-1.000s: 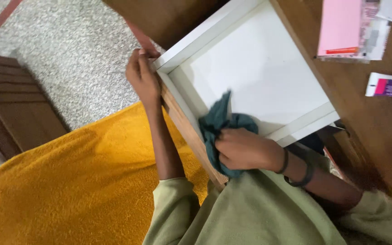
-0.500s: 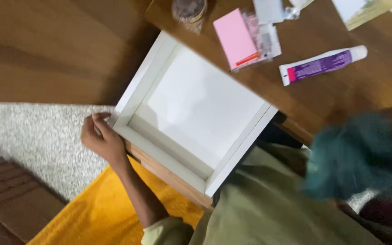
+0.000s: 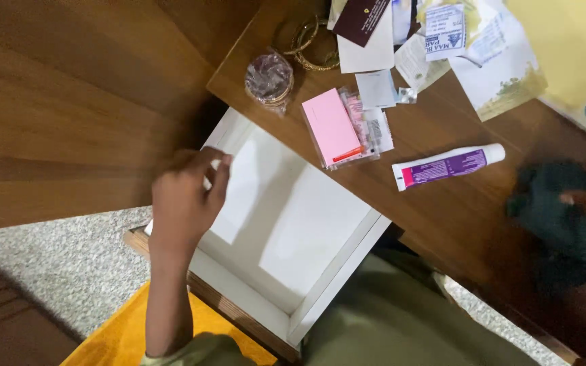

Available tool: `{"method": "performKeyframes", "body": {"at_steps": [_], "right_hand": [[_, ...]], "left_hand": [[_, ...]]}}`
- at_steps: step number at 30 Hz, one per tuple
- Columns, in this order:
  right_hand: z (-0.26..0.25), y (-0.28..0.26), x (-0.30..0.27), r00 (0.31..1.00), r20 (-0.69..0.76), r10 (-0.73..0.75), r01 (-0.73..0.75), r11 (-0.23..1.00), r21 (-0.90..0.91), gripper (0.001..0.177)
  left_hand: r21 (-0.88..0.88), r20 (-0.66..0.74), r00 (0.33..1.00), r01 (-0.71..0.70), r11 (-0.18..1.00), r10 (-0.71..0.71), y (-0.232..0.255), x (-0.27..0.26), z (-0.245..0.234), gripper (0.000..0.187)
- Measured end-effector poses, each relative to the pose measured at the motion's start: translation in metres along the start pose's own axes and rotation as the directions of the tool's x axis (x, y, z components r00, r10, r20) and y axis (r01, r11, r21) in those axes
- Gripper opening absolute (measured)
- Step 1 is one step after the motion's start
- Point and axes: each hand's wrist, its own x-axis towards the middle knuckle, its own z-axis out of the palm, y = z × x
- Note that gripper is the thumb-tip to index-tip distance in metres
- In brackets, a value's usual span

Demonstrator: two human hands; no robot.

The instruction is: Wiping down the surface of a desk and organizing the contents of its drawer with a cloth.

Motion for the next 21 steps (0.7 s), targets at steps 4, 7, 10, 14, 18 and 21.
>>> {"method": "performKeyframes", "body": {"at_steps": [4,7,10,14,18,21], "right_hand": [[0.019,-0.062,0.102,0.989,-0.133,0.071,-0.091,0.984,-0.153,0.040],[0.001,-0.124,0.156,0.976,-0.198,0.090,-0.136,0.964,-0.229,0.041],[-0.020,-0.197,0.209,0.997,-0.039,-0.063,0.038,0.887,-0.460,0.028],[-0.017,-0.235,0.253,0.991,-0.001,-0.135,0.111,0.816,-0.567,0.020],[0.000,-0.230,0.279,0.971,-0.014,-0.240,0.191,0.804,-0.563,0.019],[-0.002,-0.234,0.297,0.921,-0.111,-0.373,0.275,0.826,-0.492,0.013]], "left_hand": [[0.088,0.457,0.833,0.305,0.948,-0.310,-0.001,0.017,0.024,0.026],[0.058,0.466,0.877,0.096,0.994,-0.112,-0.023,0.010,0.063,0.029],[0.029,0.458,0.887,0.055,0.998,-0.062,-0.035,0.006,0.084,0.026],[-0.128,0.438,0.899,0.050,0.991,0.011,-0.054,-0.002,0.094,0.019],[-0.289,0.422,0.906,0.100,0.952,0.033,-0.050,0.003,0.089,0.017],[-0.309,0.443,0.896,0.159,0.938,-0.006,-0.052,0.003,0.088,0.016]]}}
